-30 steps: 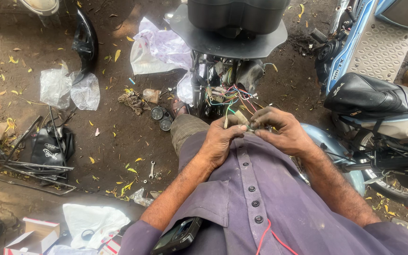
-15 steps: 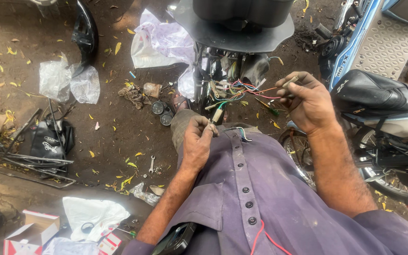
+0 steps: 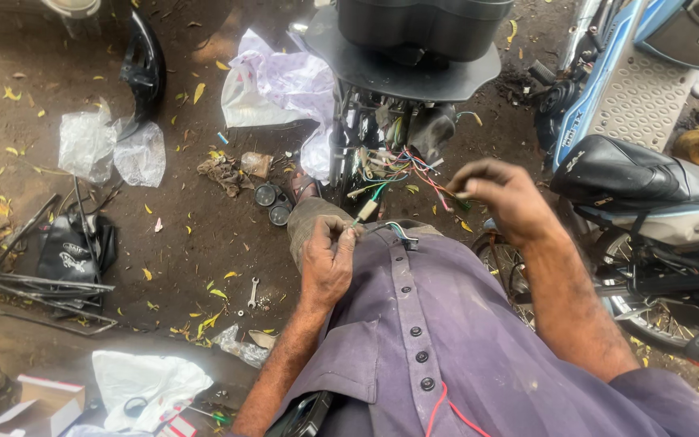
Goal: The person works on a motorcycle's exposed wiring harness near the handlebars, repeatedly separating, twisting, and reconnecting individual wires by hand. The hands manipulate multiple colored wires and connectors throughout the clip.
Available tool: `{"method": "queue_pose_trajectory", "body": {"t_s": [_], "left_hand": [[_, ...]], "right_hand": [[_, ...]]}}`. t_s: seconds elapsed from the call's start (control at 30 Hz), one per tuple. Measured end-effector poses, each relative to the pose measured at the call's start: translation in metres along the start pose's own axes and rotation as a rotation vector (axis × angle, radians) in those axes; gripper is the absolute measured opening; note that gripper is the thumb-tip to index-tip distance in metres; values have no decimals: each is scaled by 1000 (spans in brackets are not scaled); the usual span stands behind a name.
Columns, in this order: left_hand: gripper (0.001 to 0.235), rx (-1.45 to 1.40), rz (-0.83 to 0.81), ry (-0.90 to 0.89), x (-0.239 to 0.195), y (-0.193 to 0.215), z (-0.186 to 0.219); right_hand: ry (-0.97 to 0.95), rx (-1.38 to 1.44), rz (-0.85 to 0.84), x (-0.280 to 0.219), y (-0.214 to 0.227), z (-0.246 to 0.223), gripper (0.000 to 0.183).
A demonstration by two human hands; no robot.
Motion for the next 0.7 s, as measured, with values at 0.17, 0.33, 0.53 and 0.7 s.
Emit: {"method": "queue_pose_trajectory", "body": {"t_s": [0.17, 0.33, 0.53, 0.7], "left_hand": [[8, 405, 155, -308, 1, 21, 41], [7, 82, 144, -317, 6, 25, 40], [7, -125, 146, -308, 13, 34, 41], [17, 152, -202, -166, 31, -12, 48]], "right_hand": [[117, -143, 317, 36, 45, -2, 15], [535, -753, 473, 55, 32, -58, 34], [547, -676, 308, 36, -14, -70, 22], [629, -810, 218, 22, -55, -79, 31]]}}
Point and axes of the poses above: each hand's wrist, its own x-axis towards the middle knuckle, its own y-axis out of the back of the hand, z = x × y, the point moved 10 cm from there along x, towards the middle knuckle, and after that the axes turned 5 degrees about x, right-handed, at the moved point
